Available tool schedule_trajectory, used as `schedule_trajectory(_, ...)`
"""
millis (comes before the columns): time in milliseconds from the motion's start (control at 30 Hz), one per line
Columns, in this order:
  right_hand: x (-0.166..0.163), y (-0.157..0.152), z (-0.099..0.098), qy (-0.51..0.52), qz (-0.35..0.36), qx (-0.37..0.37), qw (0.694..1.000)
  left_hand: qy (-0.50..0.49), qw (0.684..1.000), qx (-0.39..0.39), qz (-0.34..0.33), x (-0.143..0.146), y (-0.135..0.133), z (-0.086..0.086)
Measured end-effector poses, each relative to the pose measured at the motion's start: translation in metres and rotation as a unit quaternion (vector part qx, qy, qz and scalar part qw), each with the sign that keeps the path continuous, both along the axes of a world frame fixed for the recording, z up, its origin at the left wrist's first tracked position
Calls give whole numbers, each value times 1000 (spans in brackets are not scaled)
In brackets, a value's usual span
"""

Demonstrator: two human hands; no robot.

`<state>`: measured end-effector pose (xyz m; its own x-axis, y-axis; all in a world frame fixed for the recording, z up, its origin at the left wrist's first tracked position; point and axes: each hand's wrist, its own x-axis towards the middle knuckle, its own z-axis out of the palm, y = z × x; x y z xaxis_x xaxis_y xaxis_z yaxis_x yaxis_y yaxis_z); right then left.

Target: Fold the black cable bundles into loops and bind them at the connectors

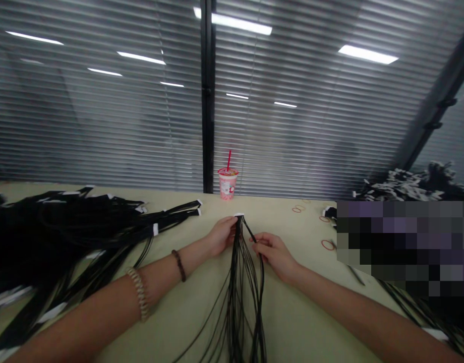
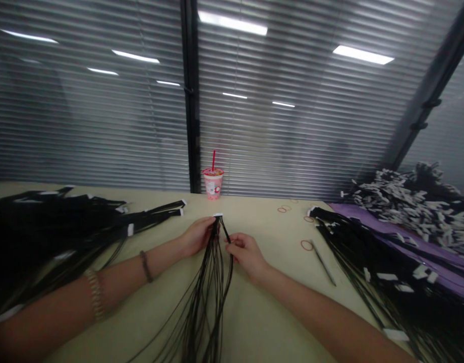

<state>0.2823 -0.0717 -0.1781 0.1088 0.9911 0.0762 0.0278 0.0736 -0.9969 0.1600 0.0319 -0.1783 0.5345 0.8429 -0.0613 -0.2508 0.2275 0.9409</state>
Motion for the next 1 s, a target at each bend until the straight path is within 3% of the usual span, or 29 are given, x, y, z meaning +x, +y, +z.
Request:
schedule_trajectory(167,-4,-7,6,-11,99,-30,995,-17,991,6,129,-6,17,17)
schedule_trajectory(267,-4,-8,8,10,171,-14,985,-37,980,43,193,-20,31,45)
schedule_trajectory(400,-1,-6,6,28,207,-12,978,-57,961,92,253,-45,45,87)
schedule_trajectory(567,3,-5,4,39,242,-16,969,-73,938,166,295,-68,45,118)
schedule_trajectory(633,3,-5,4,46,244,-20,968,-79,935,191,288,-75,42,125)
schedule_trajectory(733,2,-5,3,51,228,-13,972,-70,950,206,226,-86,39,135)
schedule_trajectory(833,2,-5,2,3,220,-14,975,-74,953,224,188,-94,38,141)
schedule_trajectory(1000,-1,-6,-2,-76,183,-11,980,2,961,222,166,-97,45,139)
